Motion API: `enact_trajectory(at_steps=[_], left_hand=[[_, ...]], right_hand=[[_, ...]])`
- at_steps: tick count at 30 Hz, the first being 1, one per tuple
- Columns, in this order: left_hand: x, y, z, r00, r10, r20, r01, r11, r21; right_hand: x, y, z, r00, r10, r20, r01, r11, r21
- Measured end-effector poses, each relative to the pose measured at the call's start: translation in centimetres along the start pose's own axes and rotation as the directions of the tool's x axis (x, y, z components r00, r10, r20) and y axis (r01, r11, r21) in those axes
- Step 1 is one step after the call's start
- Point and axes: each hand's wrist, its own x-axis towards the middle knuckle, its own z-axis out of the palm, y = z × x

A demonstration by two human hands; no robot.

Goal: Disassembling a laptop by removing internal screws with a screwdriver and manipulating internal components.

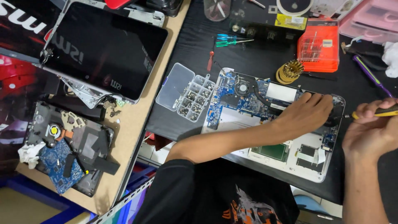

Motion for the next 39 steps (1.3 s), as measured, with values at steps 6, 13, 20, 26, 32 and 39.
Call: enact_trajectory(at_steps=[6,13,20,26,32,39], left_hand=[[-0.7,-5.4,-7.2,0.878,-0.012,0.479,0.268,0.841,-0.469],[-9.8,-18.0,-15.4,0.912,-0.150,0.381,0.325,0.830,-0.452],[-13.1,-19.8,-22.1,0.813,-0.426,0.396,0.558,0.765,-0.322],[-14.7,-19.5,-21.1,0.813,-0.450,0.370,0.555,0.790,-0.259],[-13.9,-19.3,-21.8,0.769,-0.545,0.333,0.633,0.720,-0.284],[-13.7,-19.3,-21.8,0.767,-0.545,0.338,0.636,0.717,-0.285]], right_hand=[[1.4,1.7,-3.1,0.995,0.093,0.024,-0.094,0.993,0.077],[-2.0,0.0,1.6,0.929,0.228,0.291,-0.236,0.972,-0.009],[-5.4,-2.7,14.4,0.822,0.110,0.559,0.081,0.949,-0.305],[-5.1,0.5,20.9,0.664,0.045,0.746,0.202,0.950,-0.237],[-5.5,3.2,25.4,0.599,-0.081,0.797,0.331,0.931,-0.153],[-6.0,3.9,27.0,0.546,-0.130,0.828,0.496,0.846,-0.194]])
